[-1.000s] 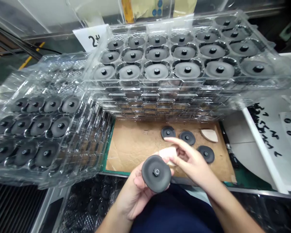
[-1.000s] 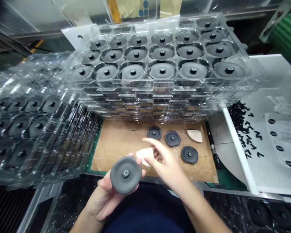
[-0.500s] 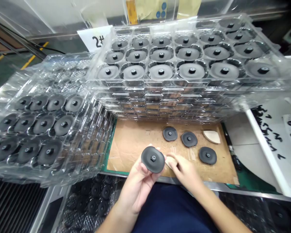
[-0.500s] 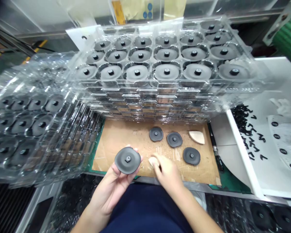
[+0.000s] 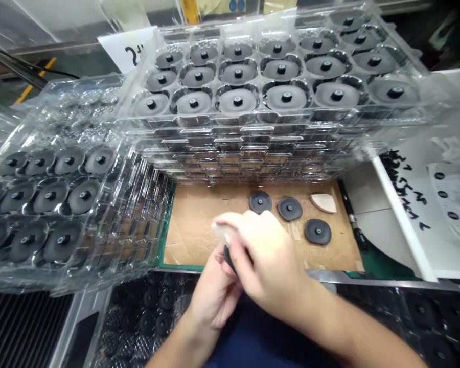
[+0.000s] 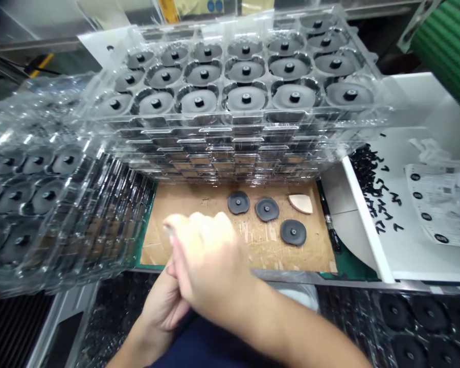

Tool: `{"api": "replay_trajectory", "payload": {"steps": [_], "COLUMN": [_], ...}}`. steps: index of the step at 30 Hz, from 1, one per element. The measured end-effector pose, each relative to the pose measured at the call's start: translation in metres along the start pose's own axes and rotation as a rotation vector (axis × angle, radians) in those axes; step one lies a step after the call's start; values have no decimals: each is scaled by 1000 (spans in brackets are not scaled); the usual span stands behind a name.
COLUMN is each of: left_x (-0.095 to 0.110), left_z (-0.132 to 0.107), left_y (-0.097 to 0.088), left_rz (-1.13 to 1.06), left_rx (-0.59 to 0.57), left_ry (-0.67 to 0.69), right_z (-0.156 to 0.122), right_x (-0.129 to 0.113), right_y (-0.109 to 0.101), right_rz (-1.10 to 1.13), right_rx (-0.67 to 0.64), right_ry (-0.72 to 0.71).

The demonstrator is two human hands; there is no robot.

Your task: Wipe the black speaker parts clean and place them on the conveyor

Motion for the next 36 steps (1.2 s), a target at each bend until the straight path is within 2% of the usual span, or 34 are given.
{"api": "replay_trajectory", "payload": {"steps": [1,3,5,9,13,15,17,19,20,21,24,26,28,30,33,34,36], "left_x": [2,7,10,11,11,8,4,2,2,3,4,6,6,5,1,0,-2], "left_z": [-1,-2,-3,0,0,-1,-2,-2,-2,-1,-2,-2,-2,-1,-1,-1,-2], "left_y": [1,0,-2,-6,-5,0,5,6,5,4,-1,-3,-3,-2,3,4,4], "left_rz": [-18,-47,-56,-76,-66,-74,-63,-59,-75,-104,-192,-228,-247,-250,-221,-200,-134], "left_rx": [-9,-16,-38,-53,-29,-50,-93,-123,-129,-136,-166,-184,-199,-216,-227,-228,-204], "left_ry": [8,24,0,-34,10,-7,-34,-32,-23,-17,-49,-68,-73,-73,-74,-69,-56], "right_z": [-2,-8,-16,-21,-10,-2,5,8,9,8,-11,-31,-45,-51,-43,-37,-23], "right_x": [-1,-1,2,2,-2,-2,-1,8,17,30,77,103,117,118,91,74,36], "right_y": [-1,-1,-5,-18,-16,-12,-10,-12,-14,-15,-14,-5,3,2,-17,-24,-30], "right_rz": [17,84,80,-119,-266,-211,-36,98,134,157,292,357,368,347,262,217,130], "right_rx": [-14,-163,-263,-149,-8,-7,-79,-101,-73,-24,120,117,60,26,125,161,165], "right_ry": [-23,-43,1,3,-28,-138,-317,-374,-312,-188,318,559,647,664,568,460,151]}}
Point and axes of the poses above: each hand's wrist, its own z-axis towards the middle knuckle, its own y-axis out of the palm, x = y × z, the point moved 5 cm from there along z, towards the middle knuckle, and after that the axes turned 8 degrees about y, right-handed, at the moved point
